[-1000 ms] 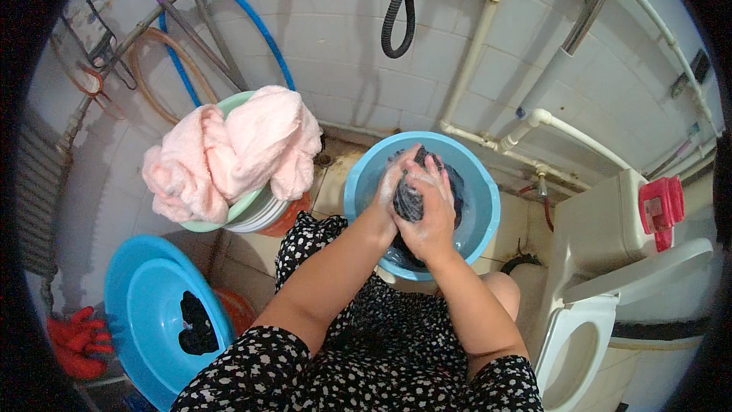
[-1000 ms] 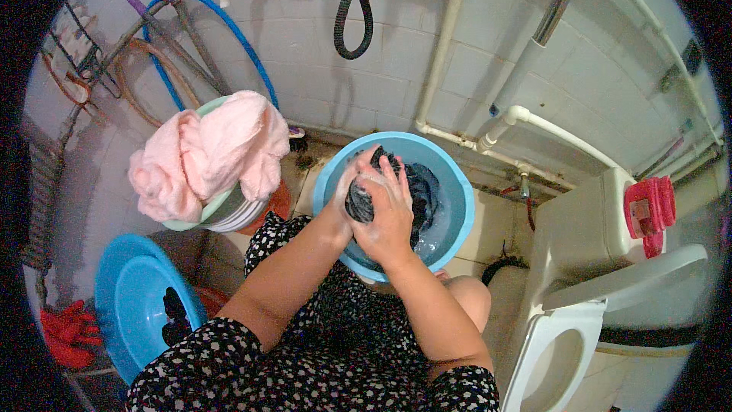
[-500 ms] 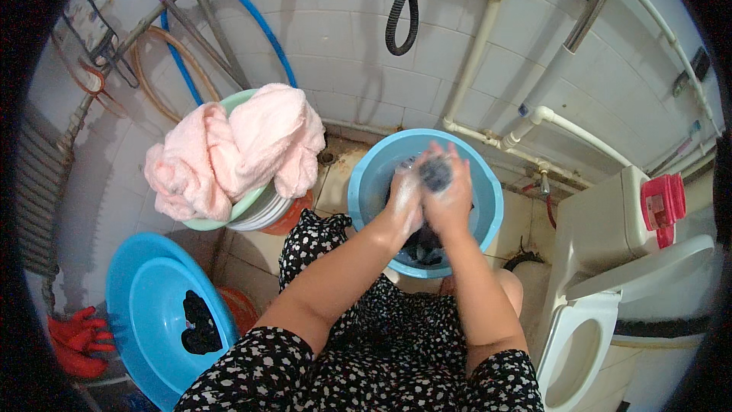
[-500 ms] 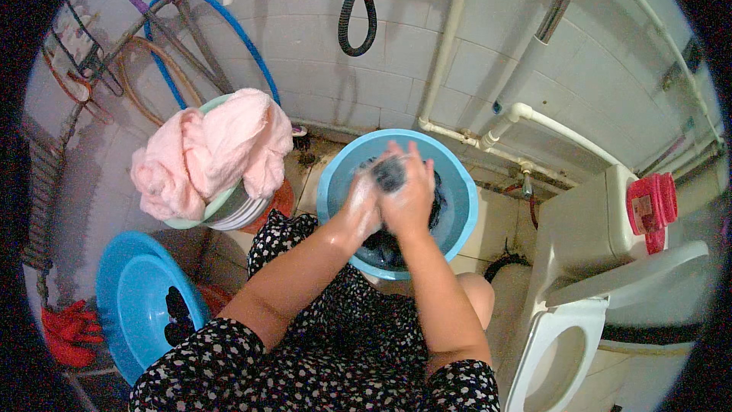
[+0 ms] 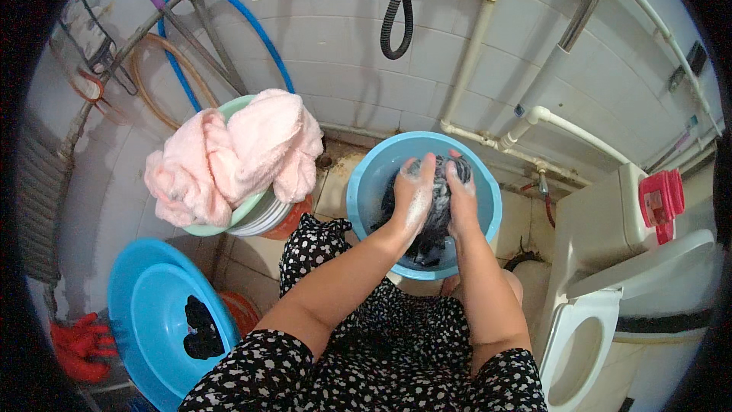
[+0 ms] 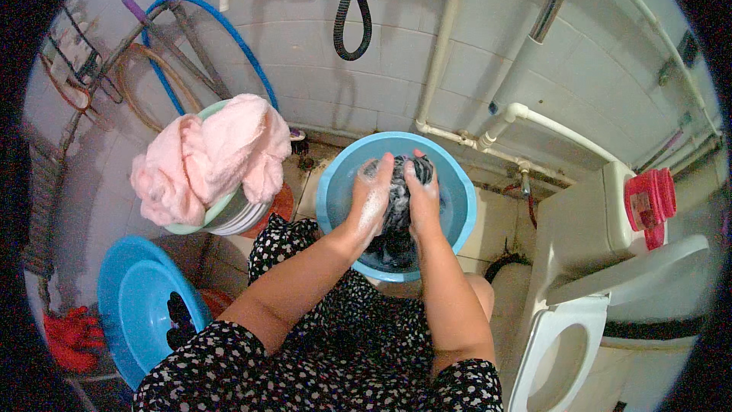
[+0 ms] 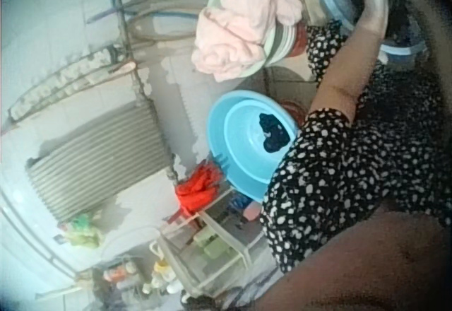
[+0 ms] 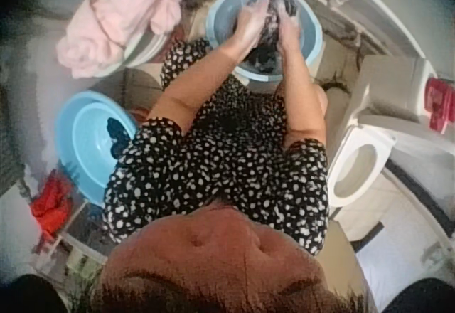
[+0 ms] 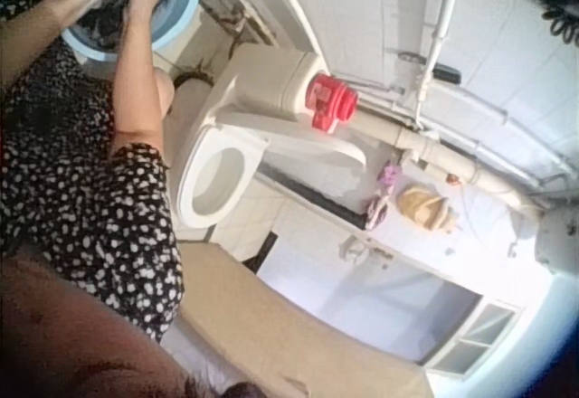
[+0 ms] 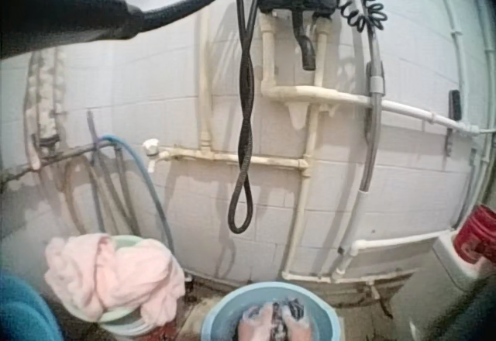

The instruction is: The person hand-washes a dark garment in a blue basin filled with soapy water. They scrub the fabric with their hands and a yellow sponge, repeatedly wringing and rinsing the item within the basin.

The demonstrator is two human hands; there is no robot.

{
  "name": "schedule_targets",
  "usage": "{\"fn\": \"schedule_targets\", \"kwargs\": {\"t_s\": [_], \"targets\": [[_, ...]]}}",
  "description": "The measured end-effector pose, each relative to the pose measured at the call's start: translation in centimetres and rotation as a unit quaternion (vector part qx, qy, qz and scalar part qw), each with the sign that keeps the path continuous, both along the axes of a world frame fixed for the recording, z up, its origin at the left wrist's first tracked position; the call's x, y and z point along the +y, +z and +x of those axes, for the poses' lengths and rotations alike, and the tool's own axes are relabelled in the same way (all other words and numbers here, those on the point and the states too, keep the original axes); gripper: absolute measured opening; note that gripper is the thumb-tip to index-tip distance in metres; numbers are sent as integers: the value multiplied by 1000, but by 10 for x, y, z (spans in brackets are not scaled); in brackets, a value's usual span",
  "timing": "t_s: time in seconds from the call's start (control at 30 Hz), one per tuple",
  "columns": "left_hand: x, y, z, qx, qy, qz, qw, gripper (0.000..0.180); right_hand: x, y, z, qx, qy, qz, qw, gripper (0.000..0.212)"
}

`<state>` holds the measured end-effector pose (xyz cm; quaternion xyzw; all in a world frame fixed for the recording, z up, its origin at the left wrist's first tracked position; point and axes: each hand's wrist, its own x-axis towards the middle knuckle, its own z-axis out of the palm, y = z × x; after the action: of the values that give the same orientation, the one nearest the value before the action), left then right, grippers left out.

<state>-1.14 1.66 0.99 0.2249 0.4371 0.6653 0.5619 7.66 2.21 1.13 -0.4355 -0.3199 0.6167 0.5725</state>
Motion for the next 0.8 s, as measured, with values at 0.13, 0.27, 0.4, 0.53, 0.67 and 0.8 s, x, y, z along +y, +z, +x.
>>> {"fn": "schedule_targets", "kwargs": {"t_s": [0.13, 0.27, 0.4, 0.53, 0.67, 0.8], "targets": [[18, -1, -19, 55, -28, -21, 998, 50, -7, 5, 0, -152, 36, 62, 986, 46], [18, -7, -18, 136, -119, -28, 983, 58, 9, 10, 20, -194, -76, 87, 974, 26], [12, 6, -24, 134, -291, 81, 944, 66, 14, 28, 52, -236, -134, 198, 942, 26], [10, 24, -39, 257, -382, 160, 873, 77, -2, 53, 66, -270, -93, 219, 933, 29], [10, 37, -41, 236, -362, 278, 858, 91, -12, 62, 68, -289, -27, 232, 929, 29], [1, 38, -24, 323, -451, 167, 815, 97, -13, 61, 69, -226, -28, 223, 948, 29]]}}
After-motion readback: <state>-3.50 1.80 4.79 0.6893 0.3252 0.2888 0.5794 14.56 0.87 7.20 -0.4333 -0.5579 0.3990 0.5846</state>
